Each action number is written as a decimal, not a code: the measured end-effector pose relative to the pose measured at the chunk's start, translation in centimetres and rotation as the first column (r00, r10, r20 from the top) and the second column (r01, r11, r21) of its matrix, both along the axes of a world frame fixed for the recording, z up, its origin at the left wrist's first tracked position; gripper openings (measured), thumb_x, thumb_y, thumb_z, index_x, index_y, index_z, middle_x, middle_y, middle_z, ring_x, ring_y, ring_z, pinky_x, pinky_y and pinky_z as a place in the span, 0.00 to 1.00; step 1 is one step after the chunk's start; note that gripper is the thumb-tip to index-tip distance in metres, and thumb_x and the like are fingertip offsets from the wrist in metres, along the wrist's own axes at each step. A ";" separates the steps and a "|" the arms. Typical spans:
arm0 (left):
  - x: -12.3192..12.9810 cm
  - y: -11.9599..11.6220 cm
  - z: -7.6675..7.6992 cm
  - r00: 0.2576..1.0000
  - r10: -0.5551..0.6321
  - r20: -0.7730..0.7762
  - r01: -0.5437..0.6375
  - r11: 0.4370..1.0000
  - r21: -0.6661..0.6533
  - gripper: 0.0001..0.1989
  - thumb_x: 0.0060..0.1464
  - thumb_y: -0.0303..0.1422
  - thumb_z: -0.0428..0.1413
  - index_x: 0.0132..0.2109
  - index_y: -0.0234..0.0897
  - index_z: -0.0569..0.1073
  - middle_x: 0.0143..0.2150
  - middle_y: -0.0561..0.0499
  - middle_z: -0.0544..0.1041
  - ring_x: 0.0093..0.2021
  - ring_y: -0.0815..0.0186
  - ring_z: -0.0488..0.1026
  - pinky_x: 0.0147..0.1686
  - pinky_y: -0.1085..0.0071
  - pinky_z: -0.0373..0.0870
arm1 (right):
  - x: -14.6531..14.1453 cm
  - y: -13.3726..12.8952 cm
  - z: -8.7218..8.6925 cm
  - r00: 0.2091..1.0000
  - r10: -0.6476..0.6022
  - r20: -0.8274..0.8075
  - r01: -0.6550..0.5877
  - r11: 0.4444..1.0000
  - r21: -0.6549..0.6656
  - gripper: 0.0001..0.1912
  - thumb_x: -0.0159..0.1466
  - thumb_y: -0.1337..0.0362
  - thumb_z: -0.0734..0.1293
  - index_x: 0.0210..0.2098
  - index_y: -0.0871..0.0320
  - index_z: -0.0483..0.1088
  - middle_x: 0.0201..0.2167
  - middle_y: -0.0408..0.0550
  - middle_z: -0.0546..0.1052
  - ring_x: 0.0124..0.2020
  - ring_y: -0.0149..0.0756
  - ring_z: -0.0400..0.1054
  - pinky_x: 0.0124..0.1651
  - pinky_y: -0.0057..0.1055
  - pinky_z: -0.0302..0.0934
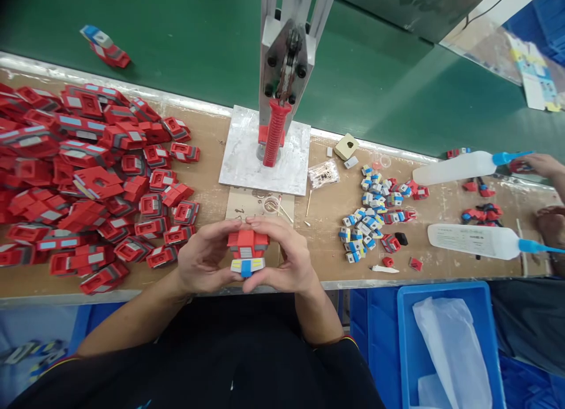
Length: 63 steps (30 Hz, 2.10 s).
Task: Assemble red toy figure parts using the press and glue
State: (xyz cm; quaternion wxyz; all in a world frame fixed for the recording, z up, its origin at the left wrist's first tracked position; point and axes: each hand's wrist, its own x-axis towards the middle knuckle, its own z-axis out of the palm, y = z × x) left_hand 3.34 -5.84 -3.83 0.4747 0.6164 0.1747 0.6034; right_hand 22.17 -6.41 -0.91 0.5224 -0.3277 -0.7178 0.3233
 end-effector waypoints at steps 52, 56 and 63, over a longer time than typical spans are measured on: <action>-0.1 0.5 0.6 0.997 -0.063 -0.034 0.059 0.993 -0.101 0.37 0.60 0.39 0.72 0.73 0.42 0.71 0.61 0.36 0.84 0.58 0.54 0.86 0.55 0.70 0.84 | -0.3 0.5 -1.3 0.989 -0.148 0.015 0.133 0.923 0.362 0.15 0.59 0.62 0.83 0.40 0.40 0.79 0.48 0.45 0.78 0.50 0.47 0.74 0.38 0.45 0.76; -0.9 1.1 1.3 0.985 0.023 -0.172 -0.024 1.000 -0.006 0.34 0.63 0.40 0.70 0.72 0.40 0.72 0.53 0.39 0.86 0.47 0.60 0.87 0.47 0.73 0.84 | 0.0 0.7 -2.0 0.995 -0.100 -0.015 0.100 0.953 0.285 0.21 0.60 0.61 0.83 0.49 0.36 0.77 0.50 0.44 0.78 0.50 0.45 0.75 0.44 0.45 0.77; -1.6 0.1 6.3 0.820 0.184 -0.542 -0.184 0.981 0.056 0.36 0.59 0.41 0.72 0.69 0.42 0.69 0.52 0.47 0.86 0.47 0.60 0.87 0.50 0.69 0.85 | 2.2 -0.4 -0.7 0.990 0.048 0.135 -0.042 0.998 -0.047 0.40 0.67 0.50 0.77 0.73 0.42 0.60 0.57 0.55 0.76 0.58 0.49 0.77 0.54 0.45 0.79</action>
